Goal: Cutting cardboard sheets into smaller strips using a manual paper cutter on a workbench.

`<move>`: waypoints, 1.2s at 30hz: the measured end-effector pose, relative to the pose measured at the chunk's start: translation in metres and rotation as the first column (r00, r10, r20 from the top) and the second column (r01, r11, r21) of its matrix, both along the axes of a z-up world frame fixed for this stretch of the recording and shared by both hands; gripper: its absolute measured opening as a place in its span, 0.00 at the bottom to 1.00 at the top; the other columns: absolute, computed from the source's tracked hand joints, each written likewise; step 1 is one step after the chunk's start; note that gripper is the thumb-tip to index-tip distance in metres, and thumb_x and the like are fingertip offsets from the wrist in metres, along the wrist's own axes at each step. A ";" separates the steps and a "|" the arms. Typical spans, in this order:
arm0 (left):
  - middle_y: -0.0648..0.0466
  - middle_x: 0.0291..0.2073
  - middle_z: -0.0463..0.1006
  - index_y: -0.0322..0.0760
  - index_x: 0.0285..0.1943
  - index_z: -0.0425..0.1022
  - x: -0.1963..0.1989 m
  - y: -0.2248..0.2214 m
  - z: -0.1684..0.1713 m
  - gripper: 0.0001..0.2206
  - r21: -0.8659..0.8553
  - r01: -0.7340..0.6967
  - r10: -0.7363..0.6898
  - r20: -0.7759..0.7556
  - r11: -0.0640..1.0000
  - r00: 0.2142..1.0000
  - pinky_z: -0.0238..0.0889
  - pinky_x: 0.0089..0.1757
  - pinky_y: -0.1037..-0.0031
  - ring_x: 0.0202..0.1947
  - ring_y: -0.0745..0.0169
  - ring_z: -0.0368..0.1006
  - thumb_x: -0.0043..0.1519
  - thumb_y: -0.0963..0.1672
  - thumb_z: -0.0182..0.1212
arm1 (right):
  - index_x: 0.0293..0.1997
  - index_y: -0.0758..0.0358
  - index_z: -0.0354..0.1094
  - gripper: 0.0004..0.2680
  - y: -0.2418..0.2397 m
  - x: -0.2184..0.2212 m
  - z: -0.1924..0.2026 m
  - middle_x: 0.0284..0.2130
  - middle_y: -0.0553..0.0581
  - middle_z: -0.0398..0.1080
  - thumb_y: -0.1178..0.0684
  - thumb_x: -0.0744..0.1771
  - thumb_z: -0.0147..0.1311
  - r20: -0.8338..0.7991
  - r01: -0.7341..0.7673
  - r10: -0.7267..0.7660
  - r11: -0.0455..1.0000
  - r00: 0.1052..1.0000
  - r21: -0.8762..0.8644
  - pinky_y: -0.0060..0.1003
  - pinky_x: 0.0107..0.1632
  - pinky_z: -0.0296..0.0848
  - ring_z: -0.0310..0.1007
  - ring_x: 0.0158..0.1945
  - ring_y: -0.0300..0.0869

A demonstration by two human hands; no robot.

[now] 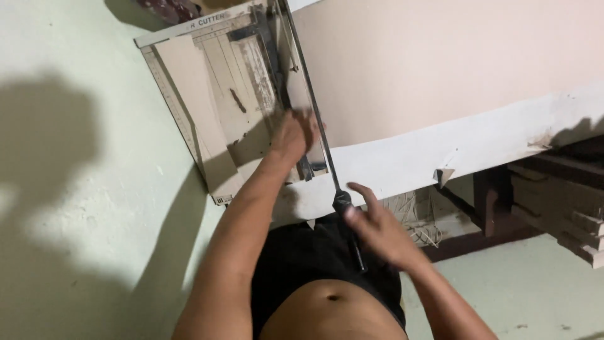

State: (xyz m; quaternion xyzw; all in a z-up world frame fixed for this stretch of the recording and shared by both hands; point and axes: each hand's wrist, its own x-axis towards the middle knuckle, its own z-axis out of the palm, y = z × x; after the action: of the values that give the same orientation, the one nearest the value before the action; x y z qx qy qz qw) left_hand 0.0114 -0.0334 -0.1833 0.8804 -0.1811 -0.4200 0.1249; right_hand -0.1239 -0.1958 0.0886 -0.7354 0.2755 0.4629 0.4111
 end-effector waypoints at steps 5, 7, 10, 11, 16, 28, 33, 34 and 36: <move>0.57 0.19 0.71 0.48 0.21 0.77 -0.034 0.029 0.062 0.09 -0.083 0.664 -0.452 0.670 0.743 0.589 0.59 0.34 0.60 0.27 0.56 0.66 0.54 0.41 0.65 | 0.74 0.62 0.44 0.31 -0.058 -0.003 -0.153 0.52 0.78 0.68 0.30 0.70 0.52 0.062 0.710 -0.717 0.696 0.694 0.103 0.63 0.44 0.77 0.77 0.44 0.68; 0.56 0.19 0.71 0.44 0.23 0.77 -0.032 0.045 0.097 0.08 -0.021 0.520 -0.448 0.481 0.854 0.754 0.58 0.32 0.64 0.26 0.58 0.67 0.57 0.40 0.62 | 0.70 0.57 0.42 0.29 -0.080 0.003 -0.194 0.55 0.71 0.62 0.31 0.69 0.53 0.004 0.807 -0.830 0.543 0.557 0.233 0.47 0.40 0.78 0.76 0.42 0.59; 0.54 0.18 0.72 0.42 0.24 0.78 -0.024 0.103 0.071 0.08 0.224 0.549 -0.591 0.225 0.805 0.775 0.58 0.28 0.64 0.23 0.57 0.68 0.57 0.41 0.59 | 0.55 0.53 0.43 0.21 -0.089 0.020 -0.196 0.45 0.54 0.54 0.36 0.70 0.56 -0.011 0.897 -0.941 0.319 0.338 0.305 0.29 0.33 0.76 0.74 0.34 0.46; 0.53 0.17 0.73 0.45 0.23 0.78 -0.021 0.126 0.048 0.08 0.353 0.685 -0.760 0.139 0.637 0.635 0.58 0.25 0.60 0.19 0.55 0.67 0.56 0.41 0.60 | 0.43 0.54 0.47 0.16 -0.089 0.027 -0.186 0.32 0.45 0.54 0.42 0.71 0.56 0.059 0.921 -0.960 0.281 0.275 0.269 0.27 0.28 0.73 0.73 0.28 0.41; 0.53 0.45 0.77 0.49 0.51 0.77 0.028 0.168 0.099 0.12 0.436 0.630 -0.726 0.085 0.643 0.682 0.65 0.35 0.63 0.35 0.55 0.75 0.60 0.40 0.61 | 0.44 0.59 0.50 0.17 -0.101 -0.038 -0.204 0.26 0.50 0.63 0.47 0.69 0.62 0.099 0.899 -0.963 0.268 0.249 0.346 0.32 0.30 0.80 0.75 0.24 0.41; 0.34 0.73 0.46 0.52 0.80 0.49 0.047 0.048 0.143 0.37 -0.011 -0.044 0.045 0.106 0.999 0.993 0.42 0.63 0.33 0.72 0.21 0.43 0.63 0.50 0.66 | 0.41 0.72 0.70 0.14 -0.062 0.013 -0.195 0.35 0.64 0.72 0.46 0.71 0.56 0.183 0.729 -0.775 0.631 0.605 0.264 0.52 0.48 0.81 0.81 0.41 0.51; 0.30 0.76 0.29 0.45 0.82 0.36 0.045 0.000 0.102 0.52 0.175 -0.085 0.077 0.052 0.981 0.996 0.35 0.64 0.26 0.74 0.17 0.26 0.57 0.55 0.73 | 0.36 0.70 0.71 0.14 -0.068 0.017 -0.195 0.32 0.61 0.72 0.45 0.72 0.55 0.176 0.710 -0.752 0.659 0.636 0.248 0.52 0.48 0.80 0.81 0.39 0.50; 0.31 0.75 0.22 0.48 0.81 0.25 0.042 -0.002 0.088 0.57 0.232 -0.070 0.059 0.056 0.970 0.997 0.33 0.63 0.22 0.74 0.18 0.21 0.56 0.55 0.75 | 0.33 0.66 0.71 0.17 -0.071 0.018 -0.193 0.30 0.59 0.73 0.40 0.71 0.52 0.134 0.636 -0.680 0.725 0.720 0.265 0.47 0.42 0.79 0.76 0.34 0.46; 0.33 0.75 0.15 0.51 0.80 0.14 0.040 -0.006 0.077 0.62 0.290 -0.050 0.035 0.055 0.956 0.998 0.31 0.61 0.19 0.74 0.19 0.17 0.55 0.55 0.76 | 0.30 0.62 0.70 0.19 -0.064 0.029 -0.177 0.28 0.56 0.75 0.35 0.69 0.49 0.091 0.560 -0.603 0.778 0.793 0.284 0.41 0.36 0.78 0.72 0.28 0.41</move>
State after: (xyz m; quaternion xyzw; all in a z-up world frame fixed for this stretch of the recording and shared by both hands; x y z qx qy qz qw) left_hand 0.0517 -0.0390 -0.1065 0.9030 -0.1015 -0.4174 -0.0014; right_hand -0.0950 -0.2601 -0.0881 -0.5959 0.3935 0.2758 0.6434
